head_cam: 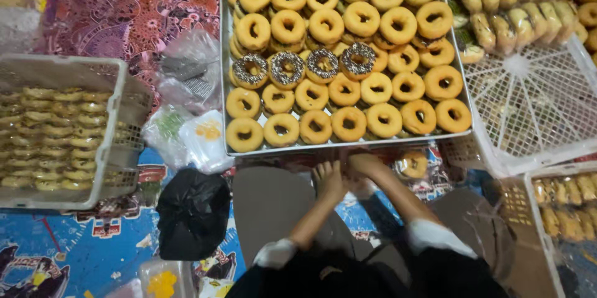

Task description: The person sits on the floor and repeatedly picks donuts from a metal tray, places them into small plastic bags, and sets the filled bags into a white basket. The person handles both plain and chocolate-sprinkled donuts throughout the clip.

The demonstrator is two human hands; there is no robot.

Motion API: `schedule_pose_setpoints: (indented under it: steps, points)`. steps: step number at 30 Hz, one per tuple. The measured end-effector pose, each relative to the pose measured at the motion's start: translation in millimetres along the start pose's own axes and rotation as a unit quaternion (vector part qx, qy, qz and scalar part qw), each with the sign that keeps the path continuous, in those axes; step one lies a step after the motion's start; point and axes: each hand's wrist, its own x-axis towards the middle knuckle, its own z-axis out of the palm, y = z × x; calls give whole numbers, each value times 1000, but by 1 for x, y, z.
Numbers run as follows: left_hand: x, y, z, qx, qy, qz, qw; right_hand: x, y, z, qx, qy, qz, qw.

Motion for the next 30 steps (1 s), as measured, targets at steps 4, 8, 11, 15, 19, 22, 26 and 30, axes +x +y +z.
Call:
schedule_pose_setpoints:
  steps: [4, 8, 11, 15, 19, 22, 26, 30]
  points:
    - [-87, 0, -32, -635, 147, 169, 739, -127, -67, -28, 144, 93, -165, 971]
    - [-85, -33, -98, -908, -49, 150, 388, -156, -115, -49, 156, 37, -343, 926]
    - [-59, -54, -146, -902, 103, -40, 418, -74, -106, -102, 374, 269, -16, 887]
    - [-30, -30, -174, -933, 93, 31, 346, 32, -95, -173, -73, 507, -24, 859]
    - [-28, -10, -176, -940, 39, 77, 329, -21, -122, -168, 156, 472, -152, 854]
    - [-32, 2, -169, -939, 26, 70, 335, -121, -132, -127, 410, 361, -286, 787]
    - [-52, 45, -147, -939, 26, 15, 342, -182, -120, -66, 372, 421, -186, 806]
    - [-77, 76, -121, -908, 29, -2, 418, -211, -91, -32, 400, 442, -143, 790]
